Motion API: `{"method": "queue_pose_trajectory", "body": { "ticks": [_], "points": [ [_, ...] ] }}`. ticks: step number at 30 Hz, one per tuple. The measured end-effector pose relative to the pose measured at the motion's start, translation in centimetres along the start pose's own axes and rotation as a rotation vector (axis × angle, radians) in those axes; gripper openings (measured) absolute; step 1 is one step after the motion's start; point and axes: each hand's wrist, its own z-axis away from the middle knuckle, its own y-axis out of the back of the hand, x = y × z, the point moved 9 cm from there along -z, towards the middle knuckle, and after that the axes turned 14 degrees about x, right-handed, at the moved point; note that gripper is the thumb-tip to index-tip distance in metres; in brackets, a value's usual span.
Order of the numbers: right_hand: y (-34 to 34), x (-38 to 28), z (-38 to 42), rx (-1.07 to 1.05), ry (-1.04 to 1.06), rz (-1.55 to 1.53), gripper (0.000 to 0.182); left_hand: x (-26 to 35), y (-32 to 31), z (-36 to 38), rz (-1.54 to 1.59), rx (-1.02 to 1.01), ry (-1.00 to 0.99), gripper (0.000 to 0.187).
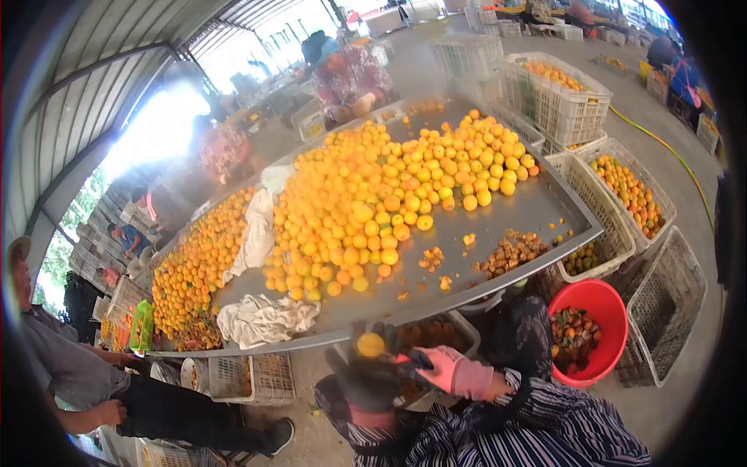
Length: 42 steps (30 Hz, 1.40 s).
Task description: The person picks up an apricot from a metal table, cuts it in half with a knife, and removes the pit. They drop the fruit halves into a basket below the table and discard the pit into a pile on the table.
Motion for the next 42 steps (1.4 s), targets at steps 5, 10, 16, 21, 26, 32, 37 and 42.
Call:
{"method": "queue_pose_trajectory", "body": {
  "ticks": [5, 10, 16, 21, 26, 32, 37, 42],
  "points": [
    [-0.2, -1.2, -0.2, -0.065, -0.072, -0.117, 0.032, 0.2, 0.6, 0.3, -0.395, 0.093, -0.215, 0.055],
    [-1.5, -0.1, 0.8, -0.076, -0.033, -0.019, 0.034, -0.5, 1.1, -0.4, -0.165, -0.012, -0.044, 0.050],
    [-1.0, -1.0, 0.8, -0.085, -0.033, 0.080, 0.037, 0.6, -0.2, 0.0, -0.158, -0.043, -0.102, 0.053],
    [-1.8, -1.4, 0.4, -0.070, 0.048, 0.171, 0.044, 1.0, -1.2, 0.7, -0.222, -0.094, -0.143, 0.053],
    [-2.4, -1.6, 0.3, -0.182, 0.004, 0.425, 0.049, 1.1, 0.7, 0.3, -0.315, 0.196, -0.170, 0.058],
    [-5.9, 0.5, -0.1, -0.039, 0.063, -0.068, 0.040, 1.9, 1.1, 0.0, -0.561, 0.272, -0.278, 0.063],
    [-6.4, 0.8, 0.4, -0.099, 0.006, -0.431, 0.035, 2.2, 3.0, -0.5, -0.560, 0.317, -0.329, 0.064],
    [-9.2, 2.4, 1.9, -0.314, -0.509, -1.281, 0.034, 1.5, 3.6, -1.0, -0.486, 0.183, -0.303, 0.064]
  ]
}}
